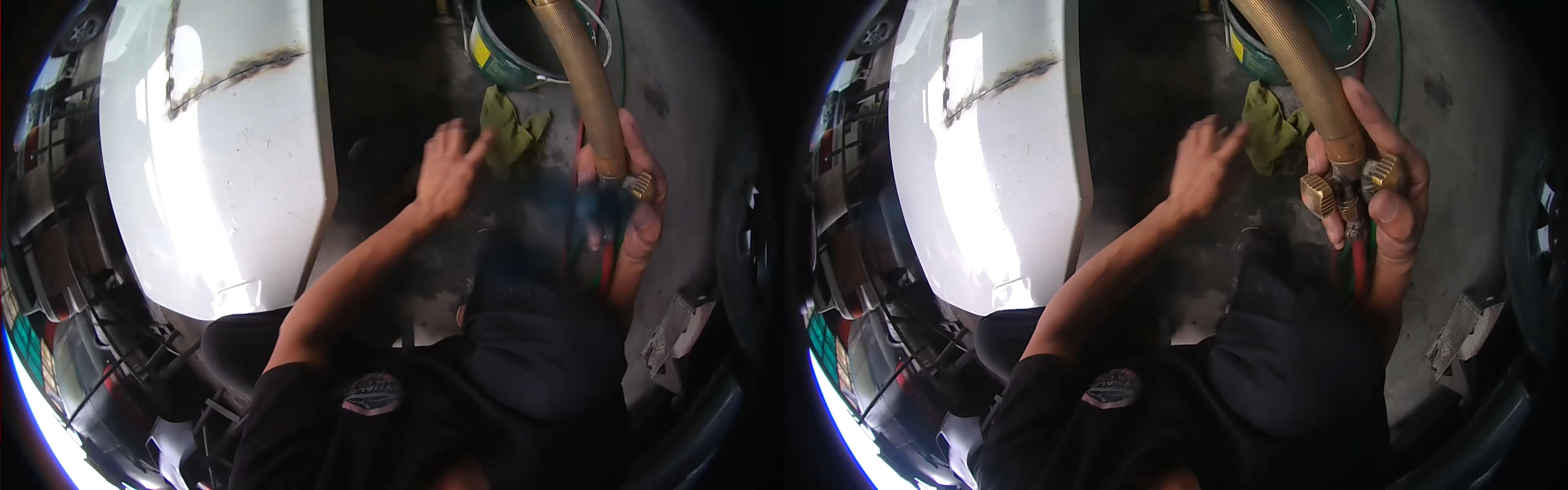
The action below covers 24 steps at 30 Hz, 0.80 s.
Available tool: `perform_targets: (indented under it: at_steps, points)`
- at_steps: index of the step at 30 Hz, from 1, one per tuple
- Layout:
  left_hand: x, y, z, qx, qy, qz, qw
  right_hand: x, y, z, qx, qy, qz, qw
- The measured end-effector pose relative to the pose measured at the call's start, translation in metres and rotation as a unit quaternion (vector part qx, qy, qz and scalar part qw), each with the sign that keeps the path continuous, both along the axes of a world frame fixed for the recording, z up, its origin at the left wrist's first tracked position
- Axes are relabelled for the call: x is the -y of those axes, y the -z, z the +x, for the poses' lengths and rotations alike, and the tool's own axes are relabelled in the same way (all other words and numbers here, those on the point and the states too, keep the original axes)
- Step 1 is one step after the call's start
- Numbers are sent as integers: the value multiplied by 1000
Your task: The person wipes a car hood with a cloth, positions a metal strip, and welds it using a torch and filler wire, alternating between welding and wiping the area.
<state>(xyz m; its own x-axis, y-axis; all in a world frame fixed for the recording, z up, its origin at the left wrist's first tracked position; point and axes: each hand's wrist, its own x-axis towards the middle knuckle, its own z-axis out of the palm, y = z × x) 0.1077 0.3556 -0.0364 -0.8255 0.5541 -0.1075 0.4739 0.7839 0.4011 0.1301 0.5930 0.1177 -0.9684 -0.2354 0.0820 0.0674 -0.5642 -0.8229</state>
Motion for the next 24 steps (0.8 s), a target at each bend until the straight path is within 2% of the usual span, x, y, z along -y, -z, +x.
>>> perform_targets:
  at_steps: [2, 4, 6, 8, 11, 12, 13, 14, 15, 16, 18, 20, 22, 24]
  points:
    - [-52, 23, -6, -83, 68, -43, 993, 2, -3, -2, -8, 6, 9, 1000]
    - [-86, 72, -6, -82, 88, -33, 992, 4, -9, 3, 19, 35, 27, 999]
    - [-107, 117, -5, -6, 111, -11, 994, -10, 3, 11, 32, 1, 17, 999]
    - [-120, 211, -17, 75, 232, 21, 970, -4, 2, 12, 27, 14, 6, 1000]
    - [-60, 56, -28, 95, 81, 143, 982, -1, 3, 8, 7, 10, 8, 1000]
    - [-36, 30, -32, 67, 64, 235, 967, 0, 4, 8, 4, 11, 4, 1000]
    - [-10, -40, -38, -4, 32, 238, 971, 1, 2, 10, 0, 14, 0, 1000]
    - [20, -75, -48, -42, 32, 225, 973, 3, 2, 9, 2, 15, -1, 1000]
    - [40, -110, -61, -27, 3, 236, 971, 6, 0, 7, -3, 15, 4, 1000]
    - [56, -139, -74, -75, -29, 277, 957, 10, -1, 4, -10, 15, 10, 1000]
    - [83, -155, -108, -170, -49, 272, 946, 15, -1, -2, -14, -1, 3, 1000]
    - [107, -158, -150, -271, -7, 142, 952, 18, -9, -6, -20, -13, -7, 1000]
    - [131, -130, -188, -299, 19, 58, 952, 21, -13, -6, -7, -34, -18, 999]
    - [176, -116, -195, -222, 13, 9, 975, 28, -18, -7, -7, -37, -7, 999]
